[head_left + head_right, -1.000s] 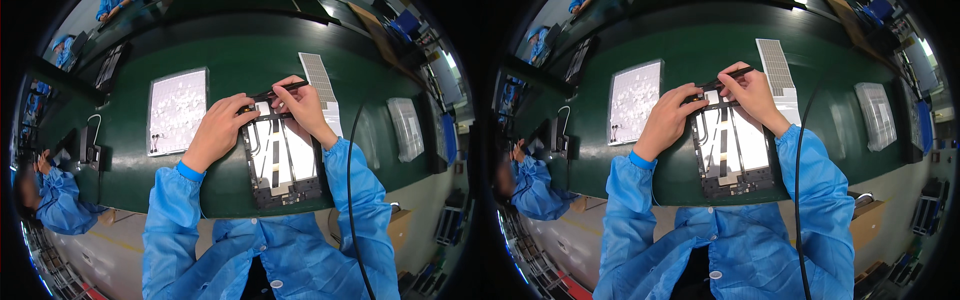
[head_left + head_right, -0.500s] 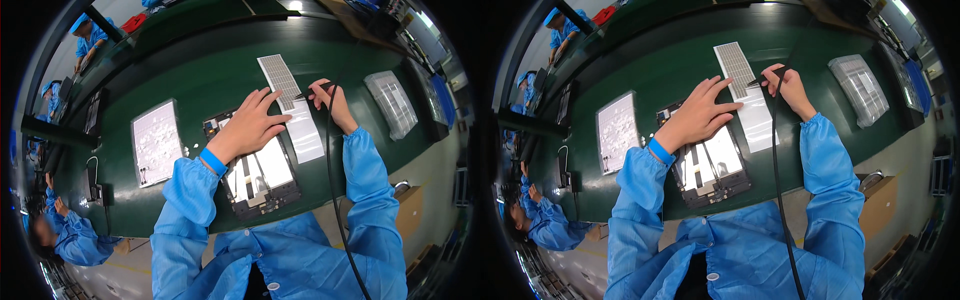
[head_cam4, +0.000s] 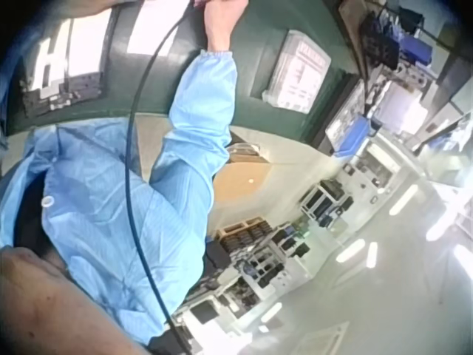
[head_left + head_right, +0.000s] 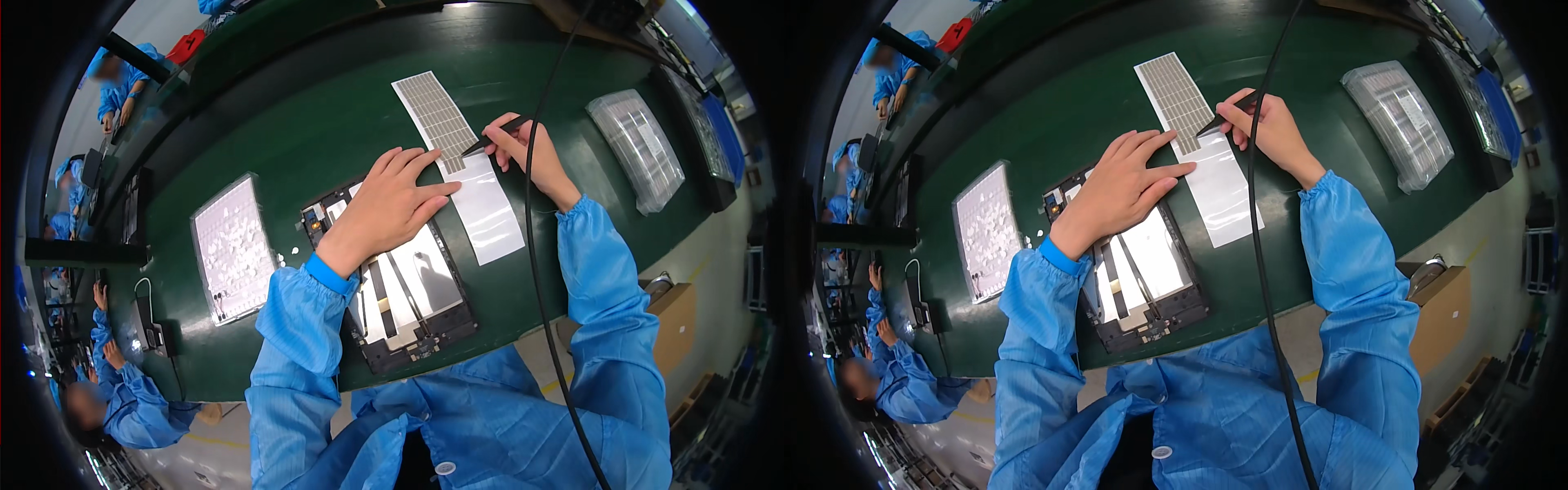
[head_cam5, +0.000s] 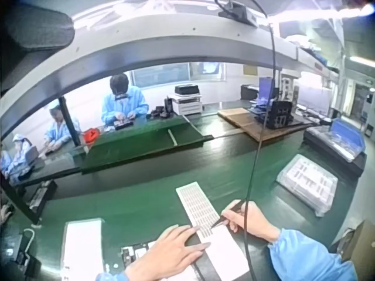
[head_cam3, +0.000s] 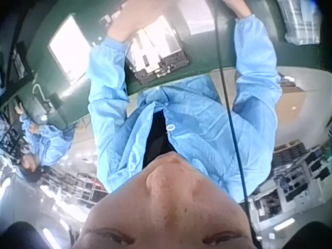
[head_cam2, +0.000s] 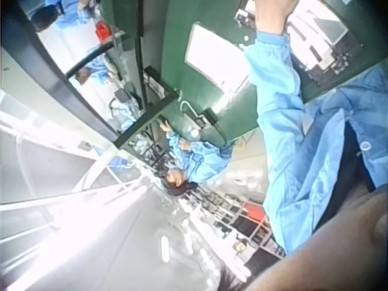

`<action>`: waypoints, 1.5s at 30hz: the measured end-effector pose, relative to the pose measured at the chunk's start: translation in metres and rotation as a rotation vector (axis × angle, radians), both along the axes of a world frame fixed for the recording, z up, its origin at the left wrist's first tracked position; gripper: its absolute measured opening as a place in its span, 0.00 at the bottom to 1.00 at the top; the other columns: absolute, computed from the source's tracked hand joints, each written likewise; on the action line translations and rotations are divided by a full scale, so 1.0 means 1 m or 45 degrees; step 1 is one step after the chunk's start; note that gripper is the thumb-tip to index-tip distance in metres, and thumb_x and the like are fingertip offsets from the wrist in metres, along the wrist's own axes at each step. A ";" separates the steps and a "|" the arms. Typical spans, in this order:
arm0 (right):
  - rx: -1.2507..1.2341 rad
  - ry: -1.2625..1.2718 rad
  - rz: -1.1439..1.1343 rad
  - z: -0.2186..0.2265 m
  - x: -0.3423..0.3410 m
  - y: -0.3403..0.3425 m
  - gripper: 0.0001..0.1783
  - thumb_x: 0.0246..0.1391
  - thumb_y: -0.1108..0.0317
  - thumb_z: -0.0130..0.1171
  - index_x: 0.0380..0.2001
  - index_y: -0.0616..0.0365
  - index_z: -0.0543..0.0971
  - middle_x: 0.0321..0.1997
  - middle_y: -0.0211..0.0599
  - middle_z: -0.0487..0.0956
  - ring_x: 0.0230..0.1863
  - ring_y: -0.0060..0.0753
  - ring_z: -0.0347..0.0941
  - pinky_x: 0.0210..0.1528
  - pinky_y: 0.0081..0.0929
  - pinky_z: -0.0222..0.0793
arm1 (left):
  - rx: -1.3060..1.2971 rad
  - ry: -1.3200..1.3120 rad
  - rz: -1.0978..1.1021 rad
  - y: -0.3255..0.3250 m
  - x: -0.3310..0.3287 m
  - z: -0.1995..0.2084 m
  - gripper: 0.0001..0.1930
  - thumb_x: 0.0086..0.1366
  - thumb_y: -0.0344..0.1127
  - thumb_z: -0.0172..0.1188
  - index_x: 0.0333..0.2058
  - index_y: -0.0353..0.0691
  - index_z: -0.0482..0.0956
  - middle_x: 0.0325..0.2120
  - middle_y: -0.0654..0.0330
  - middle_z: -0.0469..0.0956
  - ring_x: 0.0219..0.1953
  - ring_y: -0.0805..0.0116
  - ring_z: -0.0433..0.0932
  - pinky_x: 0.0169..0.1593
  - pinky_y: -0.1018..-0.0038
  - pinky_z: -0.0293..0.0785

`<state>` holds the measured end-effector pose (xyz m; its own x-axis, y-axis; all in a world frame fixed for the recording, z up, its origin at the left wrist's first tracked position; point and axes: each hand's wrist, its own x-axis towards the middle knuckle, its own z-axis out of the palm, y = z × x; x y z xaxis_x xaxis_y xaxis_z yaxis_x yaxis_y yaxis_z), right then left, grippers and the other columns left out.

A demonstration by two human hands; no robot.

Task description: Assembling internal components of a tablet device on an industrial production line.

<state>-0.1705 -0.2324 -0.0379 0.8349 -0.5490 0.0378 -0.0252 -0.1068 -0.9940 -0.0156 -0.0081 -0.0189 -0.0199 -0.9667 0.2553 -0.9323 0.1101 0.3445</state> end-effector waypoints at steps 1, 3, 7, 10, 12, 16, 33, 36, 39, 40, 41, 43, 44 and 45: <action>-0.001 0.001 0.004 0.000 0.000 0.000 0.13 0.64 0.62 0.62 0.37 0.63 0.80 0.26 0.35 0.81 0.22 0.16 0.72 0.25 0.18 0.68 | -0.001 0.001 0.004 0.000 0.000 0.000 0.17 0.74 0.43 0.48 0.53 0.57 0.83 0.64 0.51 0.68 0.66 0.47 0.63 0.72 0.53 0.52; -0.032 0.029 0.000 0.001 0.000 0.000 0.13 0.64 0.61 0.62 0.36 0.63 0.80 0.26 0.34 0.82 0.22 0.17 0.73 0.25 0.17 0.68 | -0.003 0.003 0.000 0.000 0.000 -0.001 0.17 0.75 0.43 0.48 0.53 0.57 0.83 0.64 0.51 0.68 0.66 0.47 0.63 0.72 0.53 0.52; -0.079 0.084 0.053 0.004 0.000 0.001 0.10 0.66 0.65 0.58 0.39 0.64 0.78 0.28 0.35 0.81 0.24 0.18 0.73 0.27 0.17 0.69 | 0.002 0.019 0.015 0.001 0.001 -0.001 0.16 0.75 0.44 0.48 0.53 0.58 0.83 0.64 0.51 0.67 0.66 0.46 0.63 0.72 0.53 0.52; 0.048 -0.132 -0.047 -0.008 0.000 -0.004 0.12 0.66 0.62 0.59 0.40 0.63 0.77 0.28 0.34 0.80 0.26 0.21 0.75 0.32 0.20 0.72 | -0.021 0.009 -0.006 0.003 0.002 -0.011 0.17 0.75 0.46 0.47 0.53 0.59 0.83 0.65 0.49 0.66 0.70 0.44 0.56 0.73 0.50 0.46; 0.130 -0.176 -0.084 -0.011 0.002 -0.005 0.12 0.66 0.63 0.59 0.40 0.62 0.77 0.28 0.33 0.80 0.26 0.21 0.75 0.32 0.20 0.72 | -0.093 -0.129 0.027 0.007 -0.002 -0.007 0.17 0.75 0.47 0.47 0.54 0.59 0.83 0.66 0.49 0.65 0.71 0.44 0.54 0.74 0.49 0.44; 0.209 -0.267 -0.141 -0.004 0.015 0.009 0.11 0.65 0.64 0.61 0.40 0.63 0.79 0.29 0.32 0.79 0.27 0.20 0.74 0.31 0.20 0.70 | -0.219 -0.128 0.112 0.022 -0.001 0.016 0.16 0.72 0.41 0.52 0.54 0.54 0.81 0.60 0.50 0.71 0.68 0.46 0.62 0.72 0.46 0.48; 0.086 -0.083 0.173 -0.008 0.069 0.080 0.14 0.64 0.60 0.62 0.37 0.61 0.80 0.25 0.28 0.79 0.20 0.13 0.71 0.20 0.12 0.63 | -0.437 0.237 0.466 0.080 0.004 -0.001 0.11 0.64 0.25 0.56 0.45 0.37 0.77 0.46 0.54 0.78 0.52 0.51 0.75 0.57 0.61 0.69; 0.073 -0.089 0.176 -0.006 0.069 0.083 0.13 0.64 0.60 0.61 0.37 0.61 0.80 0.25 0.28 0.79 0.20 0.13 0.72 0.20 0.12 0.63 | -0.468 0.188 0.446 0.080 0.005 -0.003 0.10 0.63 0.25 0.56 0.44 0.37 0.76 0.45 0.54 0.77 0.51 0.51 0.75 0.56 0.59 0.69; 0.062 -0.085 0.182 -0.006 0.068 0.083 0.13 0.64 0.60 0.61 0.36 0.61 0.80 0.25 0.28 0.79 0.20 0.13 0.72 0.20 0.11 0.63 | -0.471 0.155 0.429 0.080 0.005 -0.003 0.10 0.63 0.25 0.57 0.43 0.37 0.77 0.44 0.54 0.77 0.51 0.51 0.75 0.56 0.59 0.70; 0.060 -0.083 0.186 -0.006 0.067 0.083 0.13 0.64 0.60 0.61 0.36 0.61 0.80 0.25 0.28 0.79 0.20 0.13 0.72 0.20 0.11 0.63 | -0.471 0.152 0.428 0.080 0.004 -0.002 0.10 0.63 0.25 0.57 0.43 0.37 0.77 0.44 0.55 0.77 0.51 0.51 0.75 0.56 0.59 0.70; 0.061 -0.084 0.185 -0.006 0.067 0.082 0.13 0.64 0.60 0.61 0.36 0.61 0.80 0.25 0.28 0.79 0.20 0.13 0.72 0.20 0.11 0.63 | -0.471 0.151 0.426 0.079 0.004 -0.003 0.10 0.63 0.25 0.57 0.43 0.37 0.77 0.44 0.55 0.77 0.51 0.51 0.75 0.56 0.59 0.70; 0.041 -0.079 0.185 -0.006 0.066 0.080 0.13 0.64 0.60 0.61 0.36 0.61 0.80 0.24 0.28 0.79 0.21 0.13 0.72 0.20 0.12 0.63 | -0.407 0.202 0.443 0.078 0.002 -0.002 0.10 0.64 0.26 0.57 0.44 0.38 0.80 0.46 0.55 0.78 0.52 0.53 0.76 0.57 0.61 0.70; 0.041 -0.084 0.182 -0.007 0.065 0.079 0.13 0.64 0.60 0.61 0.36 0.61 0.80 0.24 0.28 0.79 0.21 0.13 0.72 0.20 0.12 0.63 | -0.407 0.198 0.439 0.077 0.001 -0.001 0.10 0.64 0.26 0.57 0.44 0.38 0.80 0.46 0.55 0.78 0.52 0.53 0.76 0.57 0.61 0.70; 0.034 -0.092 0.192 -0.008 0.064 0.076 0.13 0.64 0.60 0.61 0.37 0.61 0.80 0.25 0.28 0.79 0.21 0.13 0.72 0.21 0.12 0.63 | -0.399 0.160 0.429 0.075 0.000 0.000 0.11 0.64 0.26 0.57 0.44 0.39 0.80 0.47 0.55 0.78 0.51 0.54 0.76 0.56 0.61 0.70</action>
